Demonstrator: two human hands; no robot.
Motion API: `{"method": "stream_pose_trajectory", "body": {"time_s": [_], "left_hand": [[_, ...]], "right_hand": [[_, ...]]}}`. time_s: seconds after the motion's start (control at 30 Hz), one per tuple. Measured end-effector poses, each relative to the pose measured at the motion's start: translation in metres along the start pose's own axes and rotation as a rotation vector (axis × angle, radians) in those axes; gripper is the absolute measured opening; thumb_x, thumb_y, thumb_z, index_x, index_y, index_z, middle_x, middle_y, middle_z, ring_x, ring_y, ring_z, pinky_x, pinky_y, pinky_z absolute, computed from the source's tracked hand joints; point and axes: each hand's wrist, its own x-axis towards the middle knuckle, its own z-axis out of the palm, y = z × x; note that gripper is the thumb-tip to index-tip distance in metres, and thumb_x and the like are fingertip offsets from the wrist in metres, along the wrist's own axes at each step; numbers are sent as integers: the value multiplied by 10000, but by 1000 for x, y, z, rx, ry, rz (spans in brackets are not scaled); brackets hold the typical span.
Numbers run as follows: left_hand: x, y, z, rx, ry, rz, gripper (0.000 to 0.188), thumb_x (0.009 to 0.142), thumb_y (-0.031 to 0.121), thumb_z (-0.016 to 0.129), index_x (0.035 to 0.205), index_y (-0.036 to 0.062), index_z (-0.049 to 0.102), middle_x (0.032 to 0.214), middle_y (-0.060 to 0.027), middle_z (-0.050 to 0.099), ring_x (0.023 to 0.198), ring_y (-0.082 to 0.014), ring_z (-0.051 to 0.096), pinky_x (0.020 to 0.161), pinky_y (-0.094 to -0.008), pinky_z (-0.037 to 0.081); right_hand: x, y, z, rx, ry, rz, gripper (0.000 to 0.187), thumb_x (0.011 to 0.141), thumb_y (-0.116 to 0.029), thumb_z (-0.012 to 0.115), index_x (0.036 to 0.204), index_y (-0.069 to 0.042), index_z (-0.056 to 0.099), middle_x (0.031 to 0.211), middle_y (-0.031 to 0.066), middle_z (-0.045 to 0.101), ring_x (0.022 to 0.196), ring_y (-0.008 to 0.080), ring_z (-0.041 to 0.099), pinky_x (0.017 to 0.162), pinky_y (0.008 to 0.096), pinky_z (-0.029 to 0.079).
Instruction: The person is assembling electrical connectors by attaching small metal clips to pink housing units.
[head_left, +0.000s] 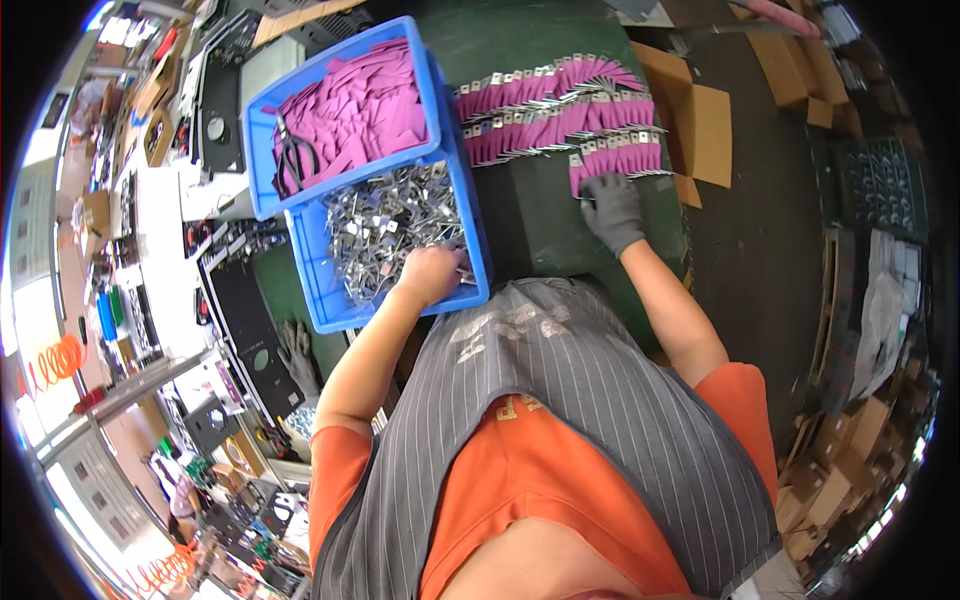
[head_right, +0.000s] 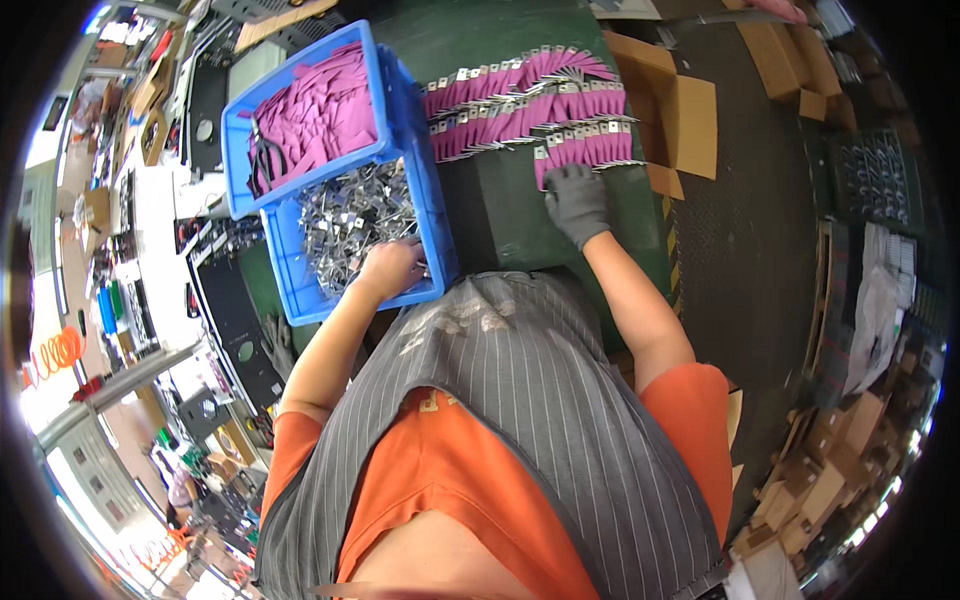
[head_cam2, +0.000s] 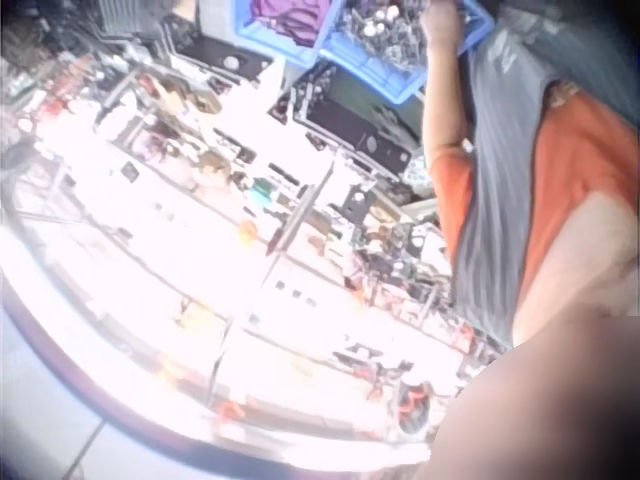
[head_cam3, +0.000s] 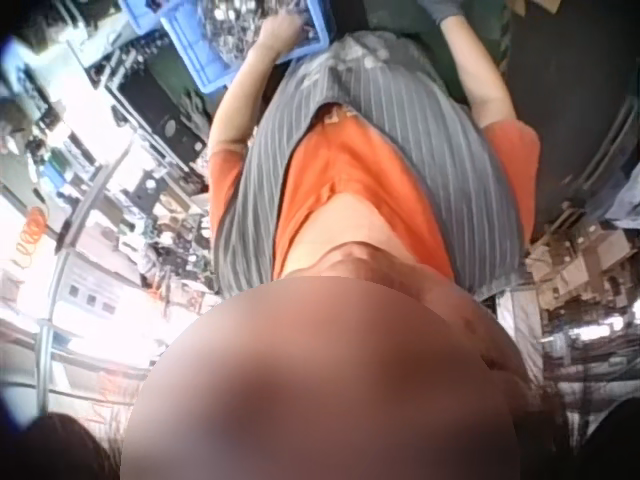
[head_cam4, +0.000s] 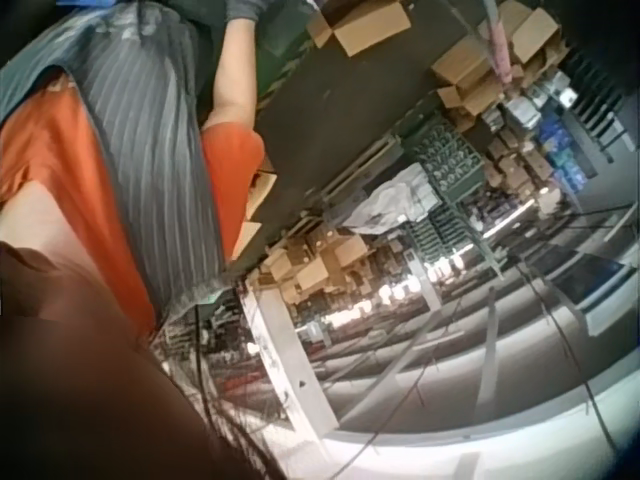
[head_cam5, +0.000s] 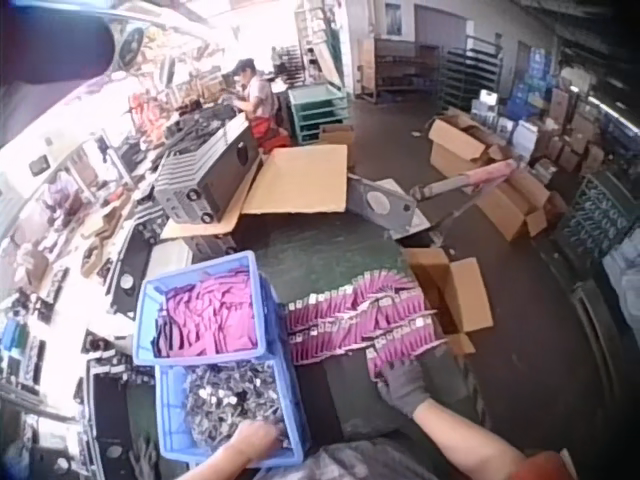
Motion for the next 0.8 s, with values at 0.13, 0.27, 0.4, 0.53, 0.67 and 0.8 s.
{"method": "stream_pose_trajectory", "body": {"time_s": [0.13,0.27,0.4,0.53,0.67,0.8], "left_hand": [[-5,-7,-2,-59,116,-4,89,746,183,636,790,126,687,860,-91,641,838,-293,619,739,-406,502],[-25,-25,-13,-579,497,-180,79,746,113,692,811,68,681,759,-63,621,710,-212,584,686,-305,472],[-44,-8,-52,-1703,614,-238,84,869,98,619,918,31,635,763,19,570,630,-60,489,578,-197,381],[-37,18,-68,-2056,666,-41,113,878,101,606,965,31,594,779,1,554,646,-68,476,581,-205,386],[-29,20,-69,-2083,655,-3,99,883,103,599,949,29,598,749,16,540,622,-63,459,587,-201,386],[-19,3,-84,-1322,652,-284,299,885,199,615,1120,15,618,863,-5,663,631,-54,530,563,-201,421]], "right_hand": [[12,8,7,27,10,-7,209,708,-225,638,907,-171,605,906,76,562,910,281,524,772,408,441],[17,-16,-8,212,90,65,238,719,-166,654,949,-134,603,919,89,562,885,270,544,784,393,458],[22,-73,-45,932,-159,2,336,779,-140,665,1098,-89,573,971,74,578,895,205,574,802,337,481],[21,-138,-86,1772,-666,-217,488,894,-240,577,1289,4,427,1067,80,580,923,139,577,787,275,499],[18,-146,-83,1804,-880,-120,351,927,-243,522,1183,-13,456,1010,117,607,812,165,632,652,238,530],[13,-141,-94,1942,-729,136,214,965,-240,440,1078,-61,474,892,92,617,660,120,620,523,187,497]]}}
